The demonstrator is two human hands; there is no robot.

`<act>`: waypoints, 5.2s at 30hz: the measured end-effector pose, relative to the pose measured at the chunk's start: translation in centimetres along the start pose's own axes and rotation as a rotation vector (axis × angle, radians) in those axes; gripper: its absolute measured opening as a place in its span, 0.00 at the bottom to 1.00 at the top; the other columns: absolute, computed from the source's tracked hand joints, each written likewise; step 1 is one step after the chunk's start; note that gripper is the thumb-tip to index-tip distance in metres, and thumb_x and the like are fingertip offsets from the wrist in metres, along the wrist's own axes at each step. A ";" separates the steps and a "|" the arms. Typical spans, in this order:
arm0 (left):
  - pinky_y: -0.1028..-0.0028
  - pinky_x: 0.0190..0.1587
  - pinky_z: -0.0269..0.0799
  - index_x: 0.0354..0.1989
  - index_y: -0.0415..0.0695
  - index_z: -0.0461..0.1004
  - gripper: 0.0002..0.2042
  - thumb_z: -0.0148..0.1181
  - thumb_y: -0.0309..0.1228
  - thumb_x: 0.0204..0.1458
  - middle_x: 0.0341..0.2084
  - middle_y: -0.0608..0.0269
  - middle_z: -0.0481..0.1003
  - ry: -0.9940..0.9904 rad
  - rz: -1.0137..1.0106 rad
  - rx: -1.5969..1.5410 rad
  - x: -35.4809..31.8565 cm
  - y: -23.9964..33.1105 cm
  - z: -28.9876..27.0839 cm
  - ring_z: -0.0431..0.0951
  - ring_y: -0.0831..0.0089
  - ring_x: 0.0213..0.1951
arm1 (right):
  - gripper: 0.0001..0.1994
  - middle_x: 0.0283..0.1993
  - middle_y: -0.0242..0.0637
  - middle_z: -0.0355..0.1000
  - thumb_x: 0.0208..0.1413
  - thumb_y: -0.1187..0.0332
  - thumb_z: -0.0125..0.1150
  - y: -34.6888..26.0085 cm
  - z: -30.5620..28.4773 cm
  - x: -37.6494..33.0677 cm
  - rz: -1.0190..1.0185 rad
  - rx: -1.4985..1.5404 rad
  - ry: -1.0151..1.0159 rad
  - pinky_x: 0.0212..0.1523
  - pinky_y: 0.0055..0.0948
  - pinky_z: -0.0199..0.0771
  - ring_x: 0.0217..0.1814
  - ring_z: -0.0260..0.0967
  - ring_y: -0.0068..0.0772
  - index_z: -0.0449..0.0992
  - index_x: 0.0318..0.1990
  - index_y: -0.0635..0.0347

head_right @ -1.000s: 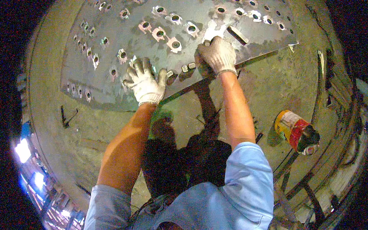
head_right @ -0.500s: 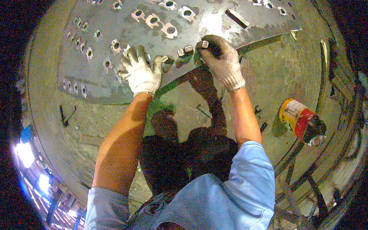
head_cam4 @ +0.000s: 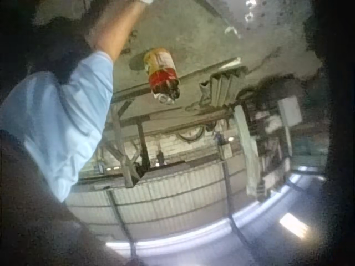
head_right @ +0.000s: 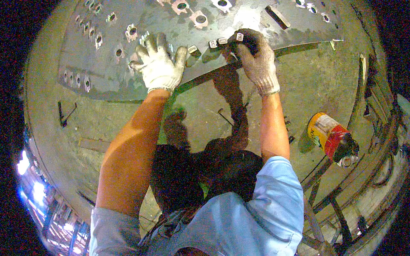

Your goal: The person kneels on the floor and repeatedly picks up small metal pins, inserting them into holes on a perforated metal sheet. The person handles the pins one at a time, placing them into the sheet's holes.

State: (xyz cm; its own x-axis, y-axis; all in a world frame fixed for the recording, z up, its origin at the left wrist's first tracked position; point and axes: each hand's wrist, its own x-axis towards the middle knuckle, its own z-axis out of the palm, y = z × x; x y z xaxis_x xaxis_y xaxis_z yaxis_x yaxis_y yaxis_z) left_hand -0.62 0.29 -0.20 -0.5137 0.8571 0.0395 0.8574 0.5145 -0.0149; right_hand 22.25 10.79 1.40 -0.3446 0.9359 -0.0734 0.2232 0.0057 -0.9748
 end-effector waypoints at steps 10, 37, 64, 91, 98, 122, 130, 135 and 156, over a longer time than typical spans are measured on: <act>0.28 0.67 0.40 0.74 0.50 0.56 0.42 0.45 0.66 0.58 0.76 0.50 0.49 -0.009 -0.001 -0.015 -0.1 0.0 0.2 0.47 0.37 0.74 | 0.16 0.52 0.39 0.77 0.63 0.78 0.57 0.8 -0.4 -0.3 -0.022 0.056 -0.026 0.55 0.32 0.77 0.52 0.75 0.30 0.72 0.58 0.64; 0.23 0.66 0.36 0.75 0.51 0.54 0.43 0.44 0.68 0.57 0.76 0.53 0.50 -0.004 0.007 -0.010 0.0 -0.2 0.3 0.44 0.37 0.75 | 0.18 0.48 0.45 0.77 0.55 0.54 0.65 1.6 -5.1 8.3 -0.269 -1.254 0.321 0.56 0.46 0.70 0.53 0.72 0.50 0.82 0.48 0.54; 0.27 0.68 0.39 0.73 0.52 0.58 0.40 0.43 0.66 0.58 0.75 0.52 0.51 0.072 0.005 -0.032 -0.1 -0.2 1.6 0.50 0.39 0.74 | 0.23 0.44 0.57 0.79 0.55 0.50 0.64 15.0 -4.7 -19.2 0.583 -0.827 0.209 0.51 0.48 0.76 0.49 0.77 0.59 0.78 0.46 0.64; 0.29 0.67 0.47 0.75 0.57 0.55 0.40 0.41 0.68 0.58 0.76 0.56 0.50 0.101 -0.017 0.039 0.9 -1.8 3.7 0.51 0.44 0.74 | 0.21 0.41 0.36 0.76 0.46 0.68 0.79 6.6 -14.3 -23.9 0.257 -0.622 0.986 0.43 0.31 0.77 0.40 0.73 0.29 0.76 0.44 0.64; 0.29 0.68 0.45 0.75 0.58 0.56 0.40 0.41 0.68 0.58 0.77 0.58 0.49 0.050 -0.010 -0.052 0.3 0.3 3.0 0.49 0.45 0.75 | 0.38 0.47 0.50 0.78 0.43 0.52 0.82 1.4 -31.0 -25.1 0.193 -0.729 1.698 0.51 0.41 0.79 0.47 0.78 0.45 0.70 0.55 0.70; 0.29 0.68 0.44 0.74 0.56 0.56 0.40 0.40 0.68 0.59 0.76 0.58 0.50 0.078 -0.001 0.021 0.5 -1.5 2.9 0.50 0.45 0.75 | 0.13 0.48 0.39 0.81 0.56 0.78 0.68 10.8 -25.6 -31.7 0.042 -0.462 1.081 0.53 0.34 0.76 0.48 0.76 0.32 0.79 0.48 0.64; 0.28 0.68 0.43 0.74 0.57 0.56 0.39 0.40 0.67 0.60 0.76 0.59 0.50 0.068 0.004 -0.023 0.9 -1.2 3.4 0.49 0.47 0.75 | 0.16 0.50 0.43 0.79 0.56 0.72 0.69 0.6 -32.0 -26.4 0.026 -1.580 1.363 0.52 0.32 0.76 0.46 0.77 0.35 0.78 0.51 0.67; 0.29 0.68 0.45 0.74 0.57 0.57 0.39 0.42 0.68 0.59 0.76 0.56 0.51 0.069 0.000 0.011 0.8 -0.9 3.5 0.50 0.44 0.74 | 0.22 0.51 0.52 0.78 0.58 0.52 0.66 12.4 -22.7 -28.5 0.539 -1.094 0.520 0.54 0.41 0.75 0.52 0.78 0.47 0.80 0.51 0.59; 0.29 0.68 0.46 0.75 0.57 0.56 0.41 0.39 0.69 0.58 0.76 0.58 0.50 0.094 0.031 -0.016 1.2 -1.3 4.2 0.50 0.42 0.74 | 0.17 0.51 0.42 0.80 0.60 0.66 0.66 0.0 -33.6 -29.2 0.336 -1.122 0.771 0.55 0.35 0.74 0.52 0.76 0.35 0.79 0.54 0.62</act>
State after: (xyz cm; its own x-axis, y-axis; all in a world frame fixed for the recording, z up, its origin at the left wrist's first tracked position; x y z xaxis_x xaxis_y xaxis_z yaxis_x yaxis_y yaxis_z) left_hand -2.51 0.79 -4.36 -0.4824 0.8657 0.1332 0.8734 0.4869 -0.0013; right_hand 62.97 -4.70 10.68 0.3692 0.9022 0.2232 0.9205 -0.3218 -0.2217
